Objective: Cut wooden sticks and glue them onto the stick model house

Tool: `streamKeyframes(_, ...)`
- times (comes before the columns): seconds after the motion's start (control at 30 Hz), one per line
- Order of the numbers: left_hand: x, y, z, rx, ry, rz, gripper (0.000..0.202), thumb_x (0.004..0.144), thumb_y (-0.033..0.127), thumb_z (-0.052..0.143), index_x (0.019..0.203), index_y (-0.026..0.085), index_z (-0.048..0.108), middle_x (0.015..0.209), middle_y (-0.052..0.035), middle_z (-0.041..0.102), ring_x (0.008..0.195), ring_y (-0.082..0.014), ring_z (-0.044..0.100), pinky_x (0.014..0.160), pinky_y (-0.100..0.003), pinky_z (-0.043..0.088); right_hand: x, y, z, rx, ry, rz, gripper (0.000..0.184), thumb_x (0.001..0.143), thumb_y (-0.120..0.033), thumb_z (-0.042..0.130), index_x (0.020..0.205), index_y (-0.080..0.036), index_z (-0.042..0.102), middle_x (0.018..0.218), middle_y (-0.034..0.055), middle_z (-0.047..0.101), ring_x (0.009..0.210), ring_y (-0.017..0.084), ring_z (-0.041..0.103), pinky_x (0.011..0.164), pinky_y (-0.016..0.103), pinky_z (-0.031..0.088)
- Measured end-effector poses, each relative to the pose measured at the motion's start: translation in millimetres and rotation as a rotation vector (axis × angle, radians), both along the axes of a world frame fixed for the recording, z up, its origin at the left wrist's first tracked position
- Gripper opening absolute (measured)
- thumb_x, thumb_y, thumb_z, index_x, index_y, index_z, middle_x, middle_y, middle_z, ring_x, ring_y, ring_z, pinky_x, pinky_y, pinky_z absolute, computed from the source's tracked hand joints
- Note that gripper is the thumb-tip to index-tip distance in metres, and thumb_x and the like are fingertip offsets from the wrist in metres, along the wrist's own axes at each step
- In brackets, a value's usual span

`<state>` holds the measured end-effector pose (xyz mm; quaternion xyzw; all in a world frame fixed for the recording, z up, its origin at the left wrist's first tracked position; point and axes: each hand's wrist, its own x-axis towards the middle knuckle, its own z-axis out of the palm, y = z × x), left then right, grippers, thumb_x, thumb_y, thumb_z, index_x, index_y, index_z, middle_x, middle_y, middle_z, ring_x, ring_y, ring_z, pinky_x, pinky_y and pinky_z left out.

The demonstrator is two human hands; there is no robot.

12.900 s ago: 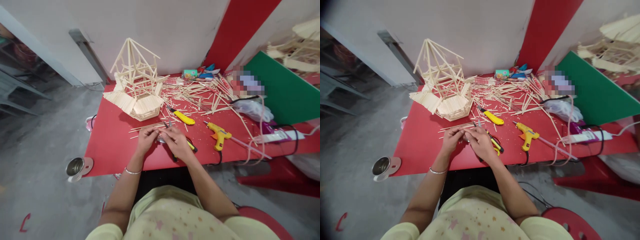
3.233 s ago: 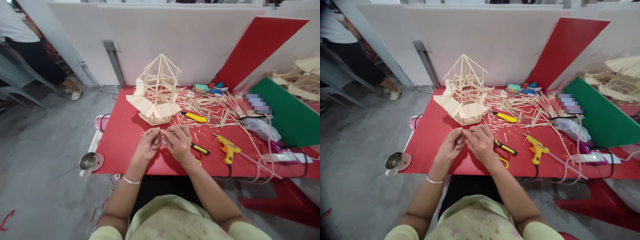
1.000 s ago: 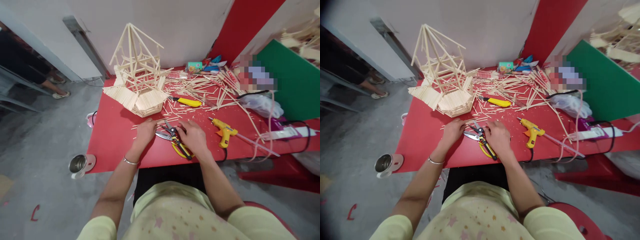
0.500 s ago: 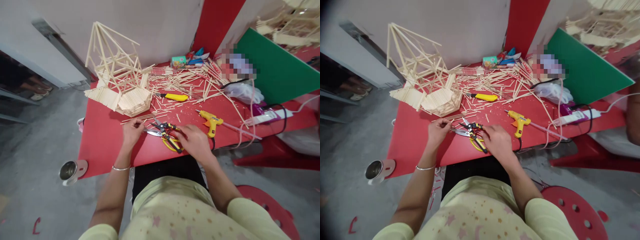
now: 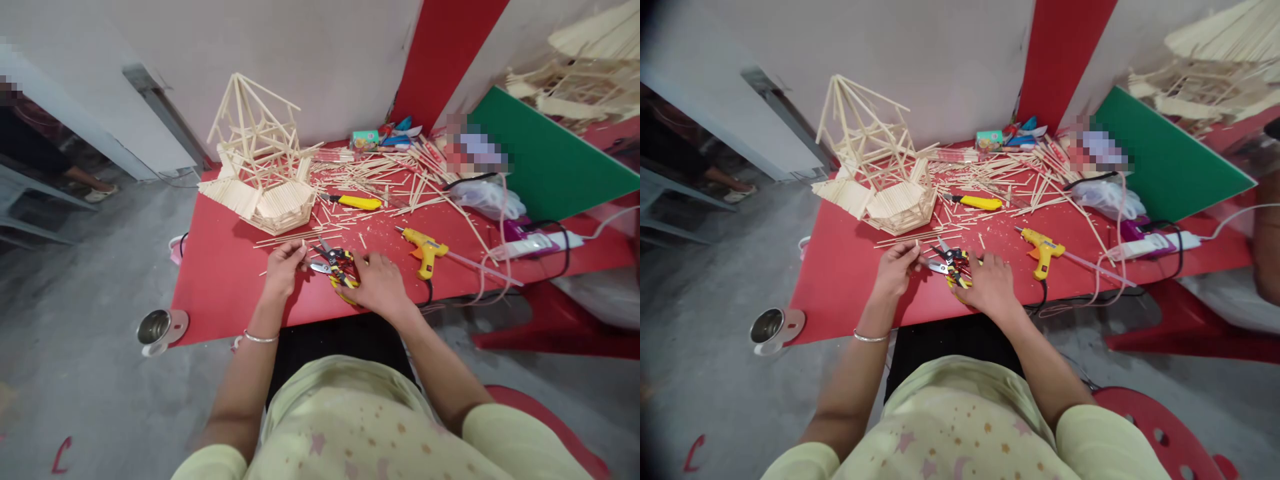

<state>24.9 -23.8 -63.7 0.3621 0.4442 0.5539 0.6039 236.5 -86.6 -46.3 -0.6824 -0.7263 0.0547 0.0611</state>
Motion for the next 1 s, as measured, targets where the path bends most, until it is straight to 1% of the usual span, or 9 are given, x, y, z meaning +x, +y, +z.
streamKeyframes(0.13, -2, -5, 8.0, 0.007, -0.012, 0.054, 0.034, 0.068, 0.031, 0.087, 0.094, 0.013, 0.075, 0.068, -0.0015, 0.067, 0.055, -0.0088, 0.06, 0.047, -0.017, 0.044, 13, 6, -7.9, 0.04, 0.228, -0.072, 0.068, 0.074, -0.053, 0.075, 0.129, -0.016, 0.065, 0.111, 0.0163, 0.067, 0.102, 0.031, 0.063, 0.09, 0.041, 0.048)
streamKeyframes(0.23, -2, -7, 11.1, 0.021, 0.013, 0.061, 0.034, 0.07, 0.033, 0.086, 0.096, 0.013, 0.076, 0.065, -0.0012, 0.067, 0.052, -0.008, 0.057, 0.048, -0.018, 0.045, 31, 9, -3.6, 0.031, 0.69, -0.166, 0.056, 0.077, -0.057, 0.069, 0.117, -0.018, 0.069, 0.103, 0.0116, 0.071, 0.097, 0.029, 0.066, 0.087, 0.041, 0.051)
streamKeyframes(0.37, 9, -7, 15.1, 0.043, -0.013, 0.056, 0.033, 0.071, 0.036, 0.085, 0.095, 0.014, 0.076, 0.064, -0.0005, 0.066, 0.05, -0.0084, 0.056, 0.048, -0.02, 0.045, 42, 8, 20.6, -0.175, 1.414, -0.118, 0.077, 0.09, -0.072, 0.024, 0.123, -0.017, 0.065, 0.106, 0.0159, 0.072, 0.092, 0.03, 0.069, 0.08, 0.047, 0.054)
streamKeyframes(0.43, 15, -8, 19.1, 0.054, -0.03, 0.049, 0.034, 0.072, 0.037, 0.085, 0.095, 0.015, 0.075, 0.067, -0.0007, 0.067, 0.051, -0.0086, 0.057, 0.048, -0.02, 0.045, 37, 2, 31.6, -0.299, 1.57, -0.013, 0.082, 0.09, -0.069, 0.012, 0.127, -0.017, 0.063, 0.114, 0.0178, 0.071, 0.098, 0.031, 0.069, 0.082, 0.051, 0.054)
streamKeyframes(0.47, 18, -8, 21.8, 0.06, -0.029, 0.049, 0.034, 0.073, 0.038, 0.085, 0.096, 0.015, 0.075, 0.069, -0.0011, 0.068, 0.052, -0.0089, 0.059, 0.047, -0.02, 0.045, 31, -2, 34.5, -0.348, 1.594, 0.024, 0.077, 0.09, -0.066, 0.016, 0.127, -0.018, 0.063, 0.115, 0.0181, 0.071, 0.099, 0.032, 0.069, 0.082, 0.052, 0.054)
streamKeyframes(0.57, 23, -14, 32.1, 0.095, 0.013, 0.062, 0.034, 0.075, 0.038, 0.084, 0.098, 0.015, 0.075, 0.075, -0.0023, 0.07, 0.054, -0.0104, 0.062, 0.047, -0.02, 0.046, 11, -12, 30.3, -0.445, 1.503, 0.064, 0.054, 0.082, -0.049, 0.043, 0.12, -0.018, 0.064, 0.108, 0.0169, 0.072, 0.094, 0.032, 0.07, 0.082, 0.051, 0.055)
streamKeyframes(0.67, 25, -22, 43.2, 0.155, 0.069, 0.086, 0.03, 0.078, 0.037, 0.081, 0.1, 0.016, 0.076, 0.076, -0.0025, 0.07, 0.057, -0.0112, 0.064, 0.051, -0.022, 0.049, -5, -17, 16.2, -0.239, 1.164, 0.033, 0.059, 0.076, -0.034, 0.057, 0.133, -0.019, 0.056, 0.117, 0.0148, 0.068, 0.104, 0.032, 0.066, 0.09, 0.051, 0.053)
streamKeyframes(0.77, 29, -30, 51.3, 0.192, 0.101, 0.128, 0.025, 0.081, 0.034, 0.078, 0.1, 0.018, 0.077, 0.076, -0.0021, 0.07, 0.06, -0.0126, 0.064, 0.054, -0.024, 0.052, -14, -17, 6.5, 0.026, 0.757, 0.023, 0.077, 0.079, -0.029, 0.059, 0.151, -0.017, 0.038, 0.13, 0.018, 0.059, 0.122, 0.034, 0.057, 0.102, 0.055, 0.046)
streamKeyframes(1.0, 40, -39, 56.4, 0.244, 0.199, 0.158, 0.014, 0.085, 0.027, 0.073, 0.095, 0.021, 0.079, 0.081, -0.0028, 0.072, 0.067, -0.0146, 0.065, 0.061, -0.026, 0.054, -24, -18, 10.2, 0.146, 0.424, 0.052, 0.078, 0.086, -0.028, 0.057, 0.156, -0.012, 0.027, 0.13, 0.0214, 0.055, 0.118, 0.037, 0.055, 0.097, 0.053, 0.047)
